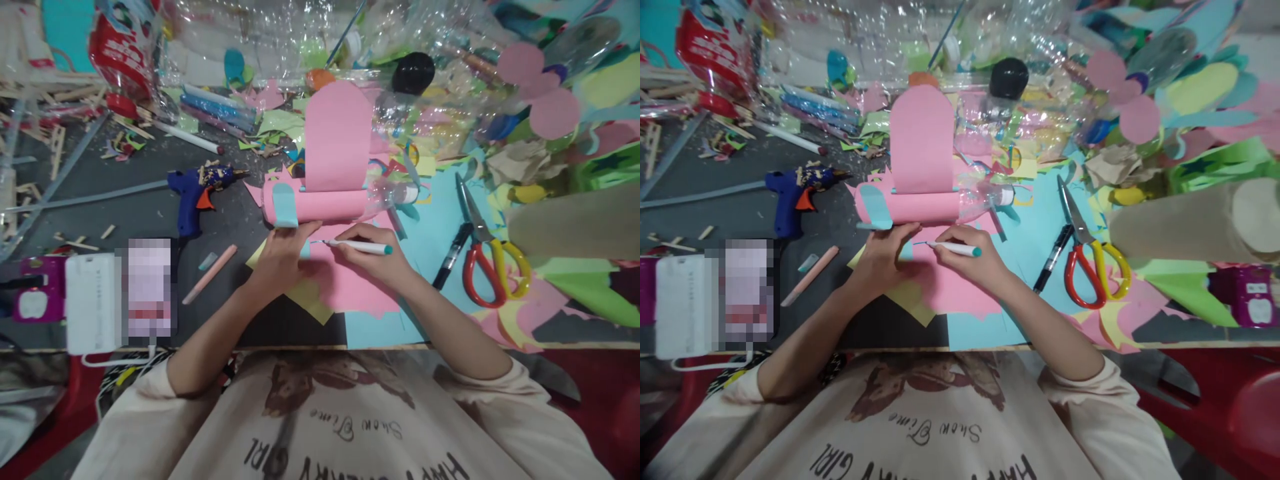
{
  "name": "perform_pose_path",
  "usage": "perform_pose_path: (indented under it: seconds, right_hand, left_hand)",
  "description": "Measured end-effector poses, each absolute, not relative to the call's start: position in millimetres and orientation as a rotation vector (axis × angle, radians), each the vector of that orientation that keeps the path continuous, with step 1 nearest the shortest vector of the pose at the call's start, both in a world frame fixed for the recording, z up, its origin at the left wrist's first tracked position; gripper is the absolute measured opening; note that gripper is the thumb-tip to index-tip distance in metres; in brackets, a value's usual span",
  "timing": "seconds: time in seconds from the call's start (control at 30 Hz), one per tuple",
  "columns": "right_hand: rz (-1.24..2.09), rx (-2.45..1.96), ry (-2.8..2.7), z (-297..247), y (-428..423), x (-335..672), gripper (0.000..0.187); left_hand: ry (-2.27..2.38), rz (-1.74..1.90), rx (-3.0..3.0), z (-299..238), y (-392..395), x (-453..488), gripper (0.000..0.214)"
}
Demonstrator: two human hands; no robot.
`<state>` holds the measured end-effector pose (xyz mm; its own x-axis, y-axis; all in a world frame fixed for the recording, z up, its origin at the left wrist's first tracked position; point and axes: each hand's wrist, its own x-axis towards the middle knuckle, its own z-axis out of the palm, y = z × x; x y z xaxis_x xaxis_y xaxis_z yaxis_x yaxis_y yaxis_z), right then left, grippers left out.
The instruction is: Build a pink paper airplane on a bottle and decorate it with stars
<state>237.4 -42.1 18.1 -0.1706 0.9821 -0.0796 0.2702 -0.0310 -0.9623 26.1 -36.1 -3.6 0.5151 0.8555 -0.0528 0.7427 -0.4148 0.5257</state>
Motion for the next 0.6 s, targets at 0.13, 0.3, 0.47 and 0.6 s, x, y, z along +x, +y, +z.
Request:
perform_pose_path:
  seconds: [0.13, 0.3, 0.47, 0.6]
  right_hand:
    - [1.207, -1.378, -1.521, 16.6, -41.8, 240.6, 0.014]
    - [1.191, -1.403, -1.504, 15.6, -40.5, 244.0, 0.01]
    - [1.167, -1.423, -1.497, 15.4, -39.1, 247.5, 0.007]
    - [1.145, -1.447, -1.475, 17.4, -39.0, 248.4, 0.007]
  left_hand:
    - [1.296, 0.286, 2.26, -3.8, -36.6, 24.4, 0.064]
    - [1.259, 0.326, 2.235, -6.9, -36.9, 21.2, 0.062]
    - [1.272, 0.347, 2.21, -11.2, -37.2, 19.2, 0.065]
    - [1.229, 0.391, 2.218, -14.3, -36.7, 18.5, 0.06]
